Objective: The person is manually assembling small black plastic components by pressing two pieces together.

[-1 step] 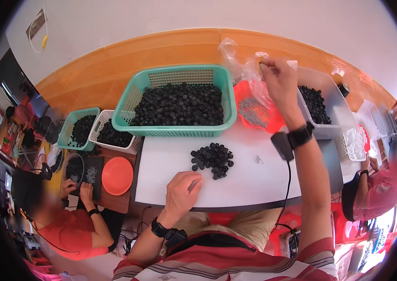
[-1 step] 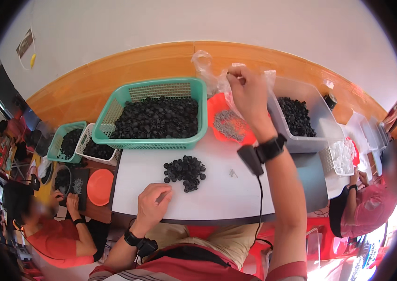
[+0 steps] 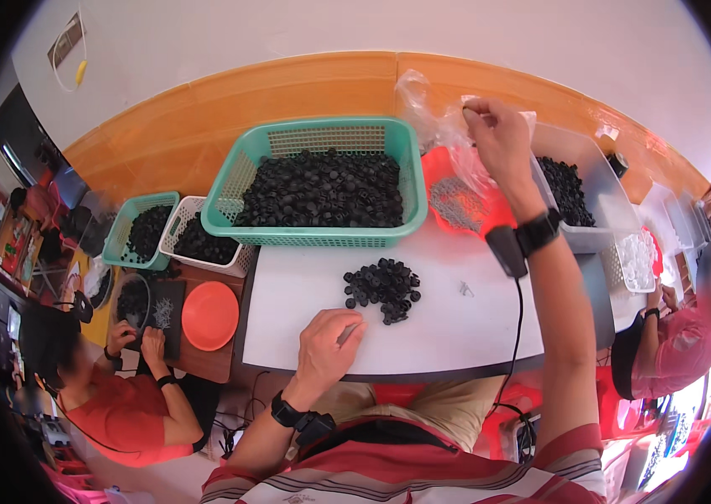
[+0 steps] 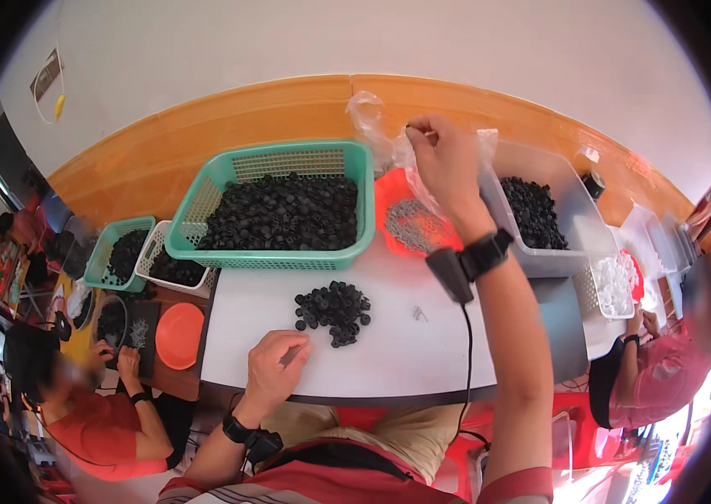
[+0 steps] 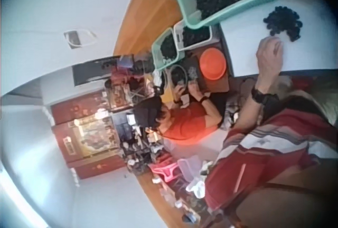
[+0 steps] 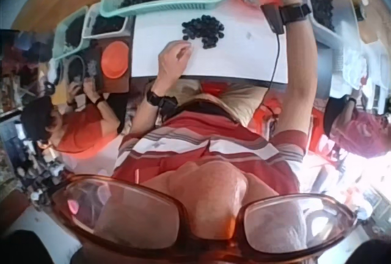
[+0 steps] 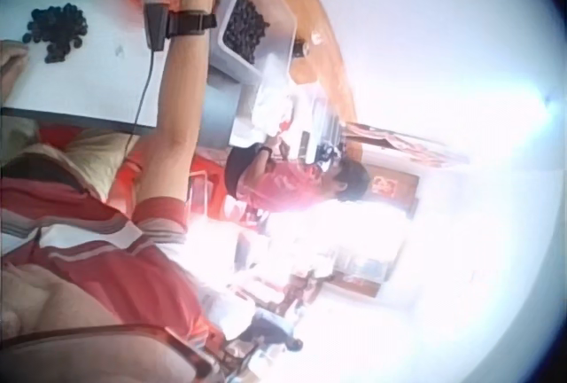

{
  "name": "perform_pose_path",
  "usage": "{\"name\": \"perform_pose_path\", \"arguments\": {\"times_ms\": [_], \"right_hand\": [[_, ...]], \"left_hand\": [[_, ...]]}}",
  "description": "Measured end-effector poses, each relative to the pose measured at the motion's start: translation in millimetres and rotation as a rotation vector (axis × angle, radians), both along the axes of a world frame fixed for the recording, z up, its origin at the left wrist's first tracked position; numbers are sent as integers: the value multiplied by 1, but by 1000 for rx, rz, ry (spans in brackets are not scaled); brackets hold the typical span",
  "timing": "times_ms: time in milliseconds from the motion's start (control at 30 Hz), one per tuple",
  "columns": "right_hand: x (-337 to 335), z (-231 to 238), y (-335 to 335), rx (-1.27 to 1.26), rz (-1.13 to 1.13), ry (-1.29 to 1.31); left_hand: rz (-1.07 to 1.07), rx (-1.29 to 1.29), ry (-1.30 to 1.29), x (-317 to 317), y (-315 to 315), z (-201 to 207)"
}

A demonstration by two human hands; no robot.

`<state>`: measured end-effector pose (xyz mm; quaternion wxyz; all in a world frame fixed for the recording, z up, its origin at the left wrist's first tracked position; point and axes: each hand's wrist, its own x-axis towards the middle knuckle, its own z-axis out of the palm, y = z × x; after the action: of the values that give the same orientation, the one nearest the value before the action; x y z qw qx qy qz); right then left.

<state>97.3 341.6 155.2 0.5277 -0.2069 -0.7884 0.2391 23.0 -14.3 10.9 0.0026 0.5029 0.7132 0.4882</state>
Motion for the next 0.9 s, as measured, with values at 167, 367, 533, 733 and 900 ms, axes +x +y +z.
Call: {"name": "perform_pose_path", "arguments": {"times_ms": [167, 367, 533, 733, 900], "right_hand": [[-53, 5, 49, -114, 71, -179], [-89, 0, 76, -240, 220, -422], [-92, -12, 98, -22, 161, -660], [-87, -17, 107, 432, 72, -672], [-86, -13, 103, 471, 29, -762]], "left_hand": [[-38, 39, -40, -2, 0, -3], [-50, 33, -45, -5, -2, -3], [-52, 37, -47, -5, 1, -5], [-64, 36, -19, -6, 2, -6], [-71, 23, -11, -6, 2, -4]]}}
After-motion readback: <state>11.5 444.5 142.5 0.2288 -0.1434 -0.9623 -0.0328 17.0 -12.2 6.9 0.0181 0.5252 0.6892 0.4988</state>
